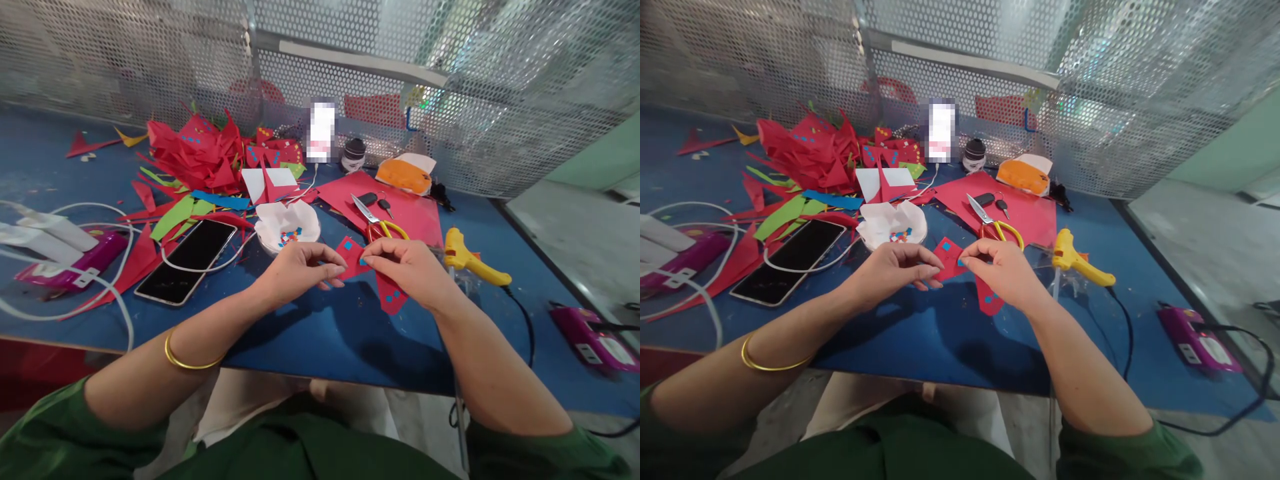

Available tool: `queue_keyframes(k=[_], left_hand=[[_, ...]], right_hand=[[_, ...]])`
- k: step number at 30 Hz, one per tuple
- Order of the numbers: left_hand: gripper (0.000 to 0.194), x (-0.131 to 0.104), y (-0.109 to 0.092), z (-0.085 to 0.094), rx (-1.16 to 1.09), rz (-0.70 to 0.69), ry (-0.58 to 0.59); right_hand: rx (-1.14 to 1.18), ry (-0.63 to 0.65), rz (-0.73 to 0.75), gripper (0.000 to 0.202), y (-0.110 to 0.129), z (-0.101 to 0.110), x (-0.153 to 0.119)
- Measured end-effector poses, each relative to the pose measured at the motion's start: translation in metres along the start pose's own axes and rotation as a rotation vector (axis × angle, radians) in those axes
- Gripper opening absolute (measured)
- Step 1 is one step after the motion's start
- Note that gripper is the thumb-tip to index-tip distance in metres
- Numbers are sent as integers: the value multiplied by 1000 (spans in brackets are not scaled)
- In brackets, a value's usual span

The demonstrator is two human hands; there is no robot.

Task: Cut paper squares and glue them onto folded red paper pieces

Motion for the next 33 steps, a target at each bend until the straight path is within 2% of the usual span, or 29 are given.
queue_keyframes(k=[3, 5, 7, 10, 13, 16, 18, 22, 24, 26, 33], left_hand=[[6, -1, 2, -2, -37, 51, 21], [5, -1, 5, 0, -63, 89, -11], [5, -1, 8, 2, -106, 125, -42], [8, 0, 11, 3, -159, 154, -49], [14, -1, 11, 2, -183, 166, -26], [17, -2, 13, 0, -204, 174, 0], [17, -3, 13, 0, -219, 167, 15], [16, -2, 14, 0, -240, 161, 22], [15, -2, 15, 1, -245, 168, 16], [15, -1, 15, 1, -251, 171, 21], [13, -2, 13, 0, -271, 168, 19]], right_hand=[[-24, -4, 31, 15, 1, 0, -1], [-67, -57, 121, 13, 5, 3, -3], [-153, -155, 296, 12, 16, 6, -7], [-420, -307, 609, 10, 38, 5, -21], [-703, -419, 885, 8, 56, -8, -37], [-842, -457, 1088, 13, 62, -21, -51], [-872, -384, 1086, 16, 58, -27, -53], [-749, -76, 769, 24, 39, -31, -41], [-690, 16, 667, 26, 33, -33, -38], [-665, 39, 636, 28, 32, -34, -36], [-642, 9, 663, 26, 34, -33, -38]])
Point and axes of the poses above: each hand's wrist, its own x-axis towards the middle knuckle, its own z-axis out of the back of the hand, y = z × x, the point moved 6 cm from there along x, towards the middle knuckle, and after that the axes turned 9 degrees about x, right-handed, at the moved point
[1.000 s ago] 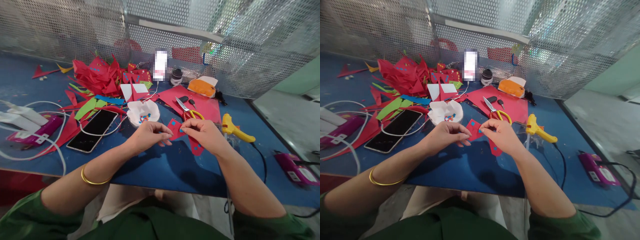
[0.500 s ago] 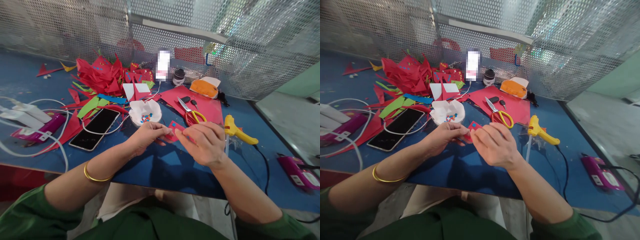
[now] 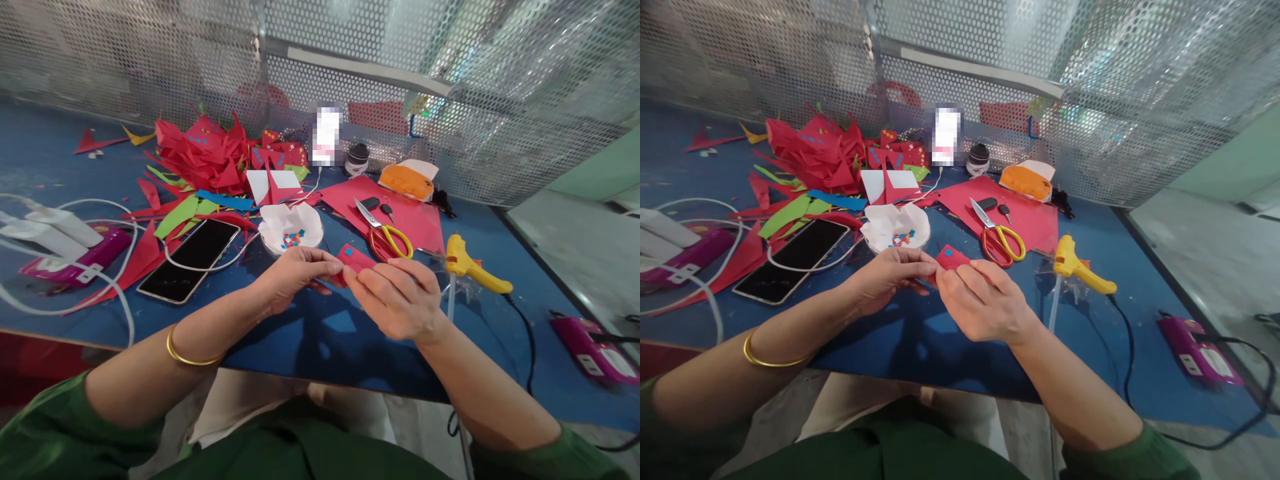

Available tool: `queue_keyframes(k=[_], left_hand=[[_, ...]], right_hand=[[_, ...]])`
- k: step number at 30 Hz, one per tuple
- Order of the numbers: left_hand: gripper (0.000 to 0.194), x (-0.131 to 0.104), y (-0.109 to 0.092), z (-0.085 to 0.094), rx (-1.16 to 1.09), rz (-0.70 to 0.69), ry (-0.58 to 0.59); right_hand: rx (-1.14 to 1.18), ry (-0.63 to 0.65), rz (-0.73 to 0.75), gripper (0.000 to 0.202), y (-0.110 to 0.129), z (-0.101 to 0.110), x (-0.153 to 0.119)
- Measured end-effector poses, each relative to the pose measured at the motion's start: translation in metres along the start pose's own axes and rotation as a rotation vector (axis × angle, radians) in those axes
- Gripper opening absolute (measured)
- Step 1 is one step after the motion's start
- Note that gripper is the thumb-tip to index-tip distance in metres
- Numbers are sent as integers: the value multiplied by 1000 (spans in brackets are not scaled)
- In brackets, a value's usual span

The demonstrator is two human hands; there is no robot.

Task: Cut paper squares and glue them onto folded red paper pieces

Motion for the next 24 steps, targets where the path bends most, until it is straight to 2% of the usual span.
queue_keyframes(k=[6, 12, 20, 22, 24], left_hand=[[15, 0, 0, -1, 12, -22, 16], [12, -1, -2, -2, 35, -41, 21], [11, 0, -3, -3, 70, -54, 15], [12, 0, -3, -2, 87, -67, 9], [14, 0, -4, -2, 88, -89, 0]], right_hand=[[38, -71, 45, 26, 0, 3, -5], [39, 34, 3, 25, 2, 1, -1], [131, 99, -37, 26, -3, -4, -5], [110, 67, -31, 24, -3, -2, -5], [44, -61, 25, 22, 2, 6, -2]])
Point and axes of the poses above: each hand's wrist, its own x-axis towards the middle knuckle, its own z-axis out of the back of the hand, y = z × x, the point moved 6 cm from there along x, towards the middle knuckle, and after that the axes turned 9 degrees about x, right-handed, at the moved point
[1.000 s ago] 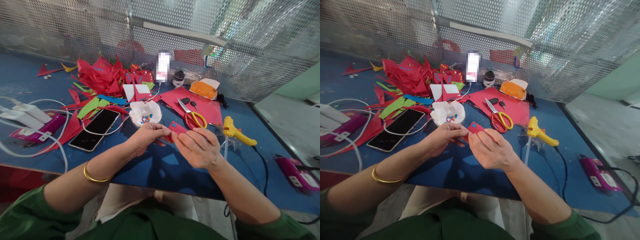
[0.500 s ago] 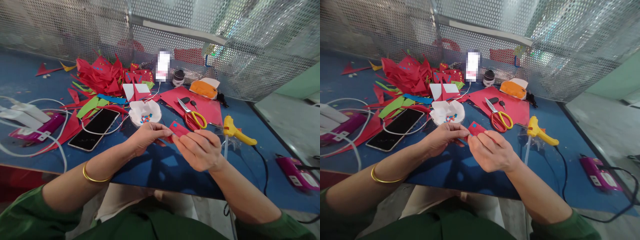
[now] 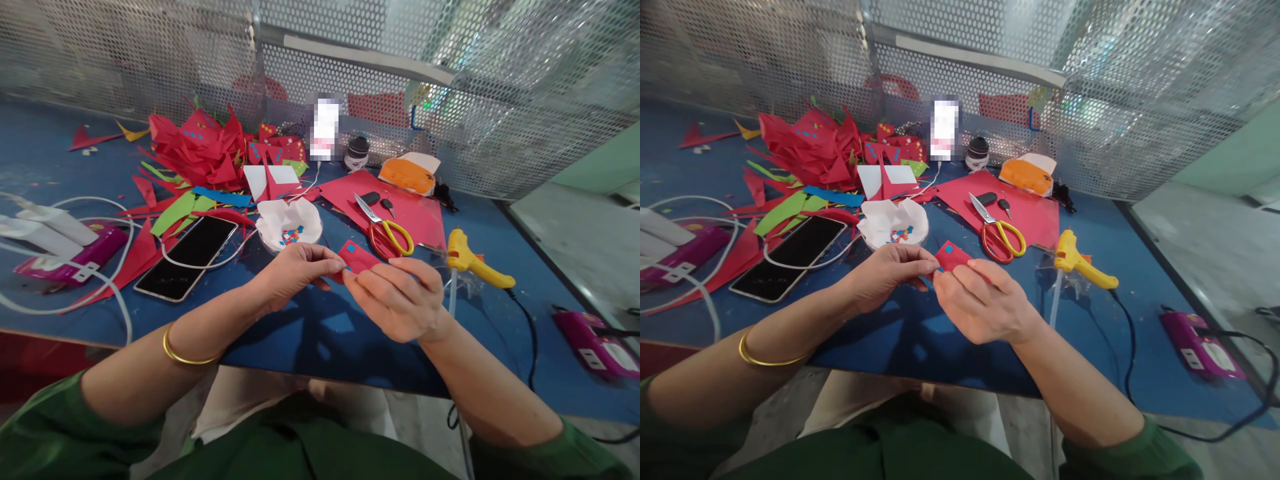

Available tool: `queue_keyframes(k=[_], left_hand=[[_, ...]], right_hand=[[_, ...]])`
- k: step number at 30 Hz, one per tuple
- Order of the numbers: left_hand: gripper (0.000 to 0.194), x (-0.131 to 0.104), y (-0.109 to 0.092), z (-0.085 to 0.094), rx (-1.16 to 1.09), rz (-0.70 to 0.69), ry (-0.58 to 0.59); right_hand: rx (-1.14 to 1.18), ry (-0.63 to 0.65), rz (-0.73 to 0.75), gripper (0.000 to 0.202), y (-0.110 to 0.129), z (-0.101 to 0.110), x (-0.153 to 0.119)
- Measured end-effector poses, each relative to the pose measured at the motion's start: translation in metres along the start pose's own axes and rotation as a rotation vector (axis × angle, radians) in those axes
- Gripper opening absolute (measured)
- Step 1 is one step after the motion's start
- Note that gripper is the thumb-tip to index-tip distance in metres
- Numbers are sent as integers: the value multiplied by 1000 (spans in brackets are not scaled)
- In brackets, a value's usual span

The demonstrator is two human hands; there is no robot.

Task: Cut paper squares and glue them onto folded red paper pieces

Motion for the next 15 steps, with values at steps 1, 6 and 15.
queue_keyframes(k=[1, 6, 15], left_hand=[[15, 0, -1, 0, -1, -12, -5], [18, -2, -6, 3, 75, -107, -85], [19, -5, -13, -2, 315, -245, -157]], right_hand=[[-42, -91, 33, 20, 3, 6, 2], [-16, -376, -149, 6, -6, 27, 6], [284, -274, -342, 7, -22, 9, 6]])
Point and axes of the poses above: each hand's wrist, its own x-axis towards the middle knuckle, its own z-axis out of the back of the hand, y = z × x, the point moved 6 cm from there along x, towards the middle knuckle, and after that the axes turned 9 degrees about x, right-handed, at the moved point
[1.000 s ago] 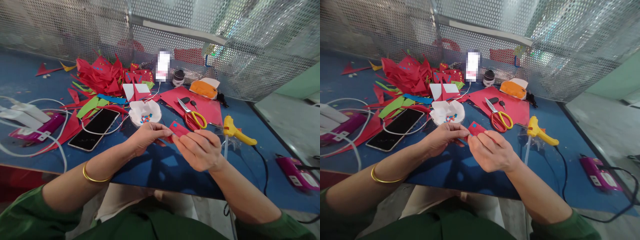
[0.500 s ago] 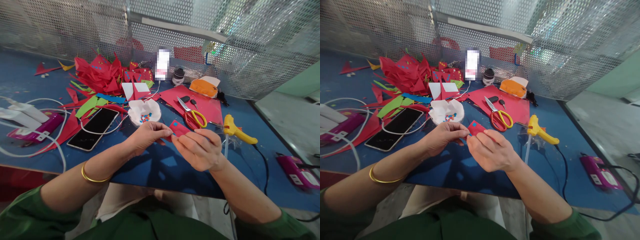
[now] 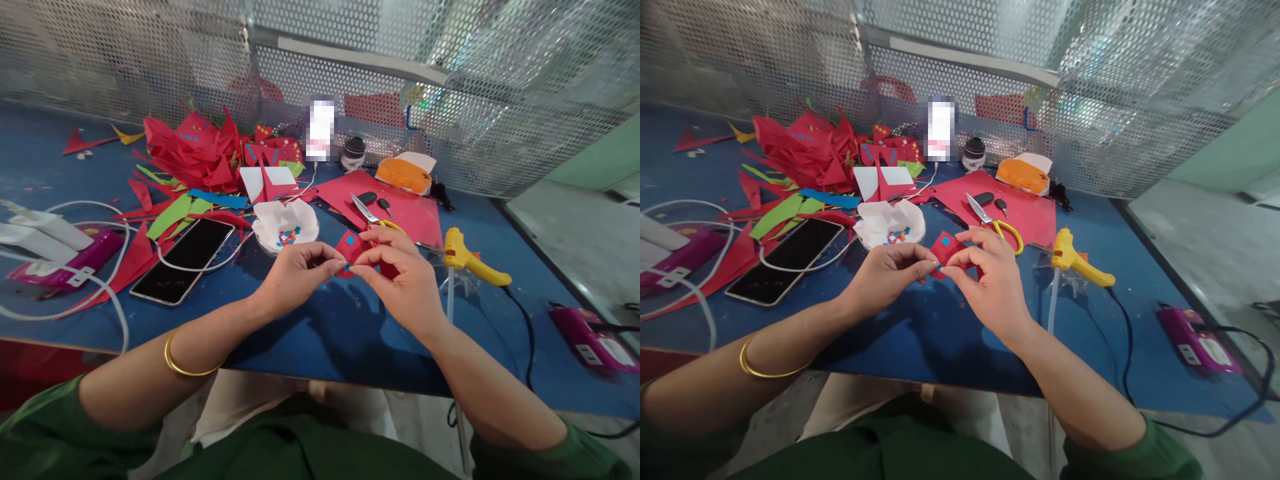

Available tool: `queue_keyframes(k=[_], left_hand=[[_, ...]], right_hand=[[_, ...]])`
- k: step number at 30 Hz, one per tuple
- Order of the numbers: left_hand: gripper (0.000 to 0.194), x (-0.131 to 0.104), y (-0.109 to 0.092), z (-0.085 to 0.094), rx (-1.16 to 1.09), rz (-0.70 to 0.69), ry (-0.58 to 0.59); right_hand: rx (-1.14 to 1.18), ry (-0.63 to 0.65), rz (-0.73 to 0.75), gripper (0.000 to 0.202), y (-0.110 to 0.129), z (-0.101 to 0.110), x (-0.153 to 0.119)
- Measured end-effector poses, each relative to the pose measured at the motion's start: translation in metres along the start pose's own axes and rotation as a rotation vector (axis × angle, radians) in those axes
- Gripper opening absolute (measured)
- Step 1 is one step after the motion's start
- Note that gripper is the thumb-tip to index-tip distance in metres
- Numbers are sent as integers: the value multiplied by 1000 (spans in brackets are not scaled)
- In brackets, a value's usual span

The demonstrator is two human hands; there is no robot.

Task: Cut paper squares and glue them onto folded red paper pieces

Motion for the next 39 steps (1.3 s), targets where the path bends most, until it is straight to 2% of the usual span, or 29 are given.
queue_keyframes(k=[7, 13, 19, 24, 29, 32, 35, 39], left_hand=[[18, -2, -2, -1, 18, -37, 0], [14, -1, -5, 1, -13, -46, 13], [12, 0, -6, 0, 3, -75, 49], [17, 0, -2, -3, 10, -26, 60], [27, 1, 3, -3, -113, 74, -7], [30, 1, 5, -8, -150, 103, 51], [21, 0, 5, -11, -135, 120, 110], [15, -2, 4, -11, -149, 155, 118]], right_hand=[[42, 30, -27, 9, 1, -2, -1], [231, 141, -321, 14, -19, 8, 4], [288, 268, -442, 21, -31, 7, 8], [215, 231, -406, 19, -24, 8, 9], [160, 214, -407, 17, -20, 5, 6], [143, 203, -381, 15, -17, 4, 5], [125, 206, -358, 14, -15, 2, 4], [96, 208, -301, 13, -14, -2, 2]])
Point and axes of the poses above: each hand's wrist, its own x-axis towards the middle knuckle, its own z-axis out of the back of the hand, y = z × x, the point moved 6 cm from there along x, towards the middle knuckle, and after that the axes turned 9 degrees about x, right-handed, at the moved point
